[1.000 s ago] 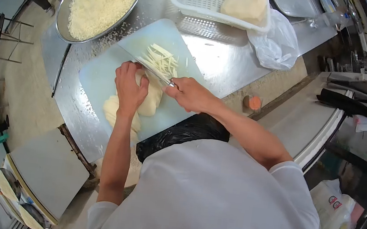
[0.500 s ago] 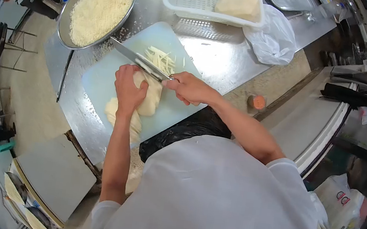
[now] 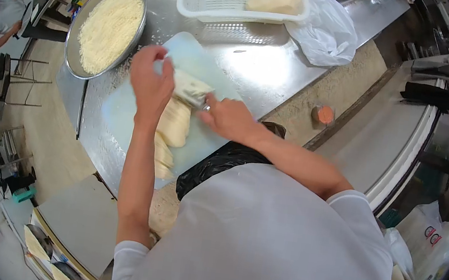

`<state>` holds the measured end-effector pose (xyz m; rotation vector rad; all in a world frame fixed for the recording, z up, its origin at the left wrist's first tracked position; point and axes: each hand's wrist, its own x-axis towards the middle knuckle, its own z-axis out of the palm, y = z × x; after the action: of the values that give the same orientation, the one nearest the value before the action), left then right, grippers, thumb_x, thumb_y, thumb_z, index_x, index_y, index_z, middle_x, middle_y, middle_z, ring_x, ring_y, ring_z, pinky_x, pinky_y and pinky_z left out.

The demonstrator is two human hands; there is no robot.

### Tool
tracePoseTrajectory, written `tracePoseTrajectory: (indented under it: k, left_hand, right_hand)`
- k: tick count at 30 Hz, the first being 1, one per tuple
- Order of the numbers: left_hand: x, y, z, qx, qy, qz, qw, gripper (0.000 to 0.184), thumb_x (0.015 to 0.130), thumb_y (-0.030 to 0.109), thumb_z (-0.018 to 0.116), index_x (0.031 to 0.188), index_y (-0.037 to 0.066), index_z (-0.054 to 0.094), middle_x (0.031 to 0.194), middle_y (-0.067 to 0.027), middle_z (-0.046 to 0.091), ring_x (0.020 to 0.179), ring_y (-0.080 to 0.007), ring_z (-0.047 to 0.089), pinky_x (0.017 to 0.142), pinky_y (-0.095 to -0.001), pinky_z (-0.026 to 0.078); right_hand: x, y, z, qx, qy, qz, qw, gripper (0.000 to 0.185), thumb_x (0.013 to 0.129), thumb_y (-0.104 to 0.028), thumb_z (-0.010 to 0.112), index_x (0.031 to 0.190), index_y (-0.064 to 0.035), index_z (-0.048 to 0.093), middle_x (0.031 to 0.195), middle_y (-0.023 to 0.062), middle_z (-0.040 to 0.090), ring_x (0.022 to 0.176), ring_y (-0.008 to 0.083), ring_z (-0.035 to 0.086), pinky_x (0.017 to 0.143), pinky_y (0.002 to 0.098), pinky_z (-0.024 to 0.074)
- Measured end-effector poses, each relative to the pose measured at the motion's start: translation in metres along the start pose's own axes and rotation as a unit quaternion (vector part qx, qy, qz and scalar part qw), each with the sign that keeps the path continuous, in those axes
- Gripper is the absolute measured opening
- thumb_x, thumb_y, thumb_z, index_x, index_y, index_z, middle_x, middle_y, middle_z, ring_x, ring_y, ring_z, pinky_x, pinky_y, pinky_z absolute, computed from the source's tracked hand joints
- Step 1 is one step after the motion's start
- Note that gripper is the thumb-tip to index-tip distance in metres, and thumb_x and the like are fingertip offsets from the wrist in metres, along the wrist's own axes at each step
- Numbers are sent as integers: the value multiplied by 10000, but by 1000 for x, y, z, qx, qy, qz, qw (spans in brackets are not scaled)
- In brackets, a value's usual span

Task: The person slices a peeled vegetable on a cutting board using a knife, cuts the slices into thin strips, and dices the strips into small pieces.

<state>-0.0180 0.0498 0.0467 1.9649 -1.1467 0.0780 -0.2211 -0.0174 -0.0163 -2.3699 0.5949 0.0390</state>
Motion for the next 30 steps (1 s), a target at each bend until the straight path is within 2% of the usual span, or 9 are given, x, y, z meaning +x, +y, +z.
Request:
tracePoseTrajectory:
  k: [4,6,10,14,17,22,24,27,30]
  left_hand:
    - [32,-3,85,-10,-209,135,969,179,845,92,716,1013,53,762,962,-144,720,945,-359,678,858,-455,547]
    - [42,-1,125,69,-312,166,933,142,846,126,692,934,54,777,951,-145,729,955,-359,691,810,-488,562]
    - [49,-8,197,145,-329,162,919,129,791,147,676,841,53,750,902,-166,742,913,-377,713,786,-513,568]
    - [56,-14,211,184,-392,134,891,173,729,181,682,823,48,739,867,-208,745,879,-402,729,812,-525,569]
    - [62,-16,185,166,-427,101,883,213,722,205,676,835,37,746,869,-229,748,883,-420,729,823,-529,567]
    - [64,-39,72,201,-461,46,863,177,766,203,664,844,58,730,890,-203,753,886,-431,719,788,-520,562]
    - [43,-73,39,179,-472,22,863,122,811,152,711,863,42,704,837,-175,715,830,-387,685,750,-470,531]
    - [26,-53,-6,101,-421,32,901,150,809,181,786,862,66,705,878,-148,719,878,-378,657,787,-475,516]
    - [-5,-31,-24,88,-468,52,878,299,751,238,888,828,53,665,844,-128,684,868,-352,616,781,-462,489]
  right_hand:
    - [-4,-13,5,-8,-23,-16,1000,678,1001,-438,640,1375,118,536,759,216,721,694,410,720,646,513,562]
    - [-2,-13,2,0,-37,-15,999,711,989,-437,651,1381,143,531,788,218,733,704,400,730,647,496,568]
    - [-1,-7,-1,13,-52,-6,999,726,989,-439,652,1412,135,518,813,218,740,733,398,735,667,494,571]
    - [0,-6,-1,24,-72,-1,997,745,981,-438,660,1441,124,493,829,217,743,748,397,737,679,499,574]
    - [-4,1,13,25,-23,-32,999,756,973,-406,691,1474,105,450,730,209,710,657,398,708,620,499,558]
    - [-3,5,15,9,-48,-36,998,805,932,-351,726,1494,135,416,740,205,710,645,393,704,602,493,557]
    - [-2,3,14,-1,-60,-40,997,796,926,-326,709,1495,142,407,752,196,719,653,384,712,610,494,562]
    - [-4,1,9,-11,-68,-39,997,763,924,-286,672,1492,144,401,770,182,735,673,369,726,630,495,573]
    - [-3,3,13,-6,-51,-50,997,745,918,-267,678,1480,144,412,750,182,727,658,377,716,629,499,568]
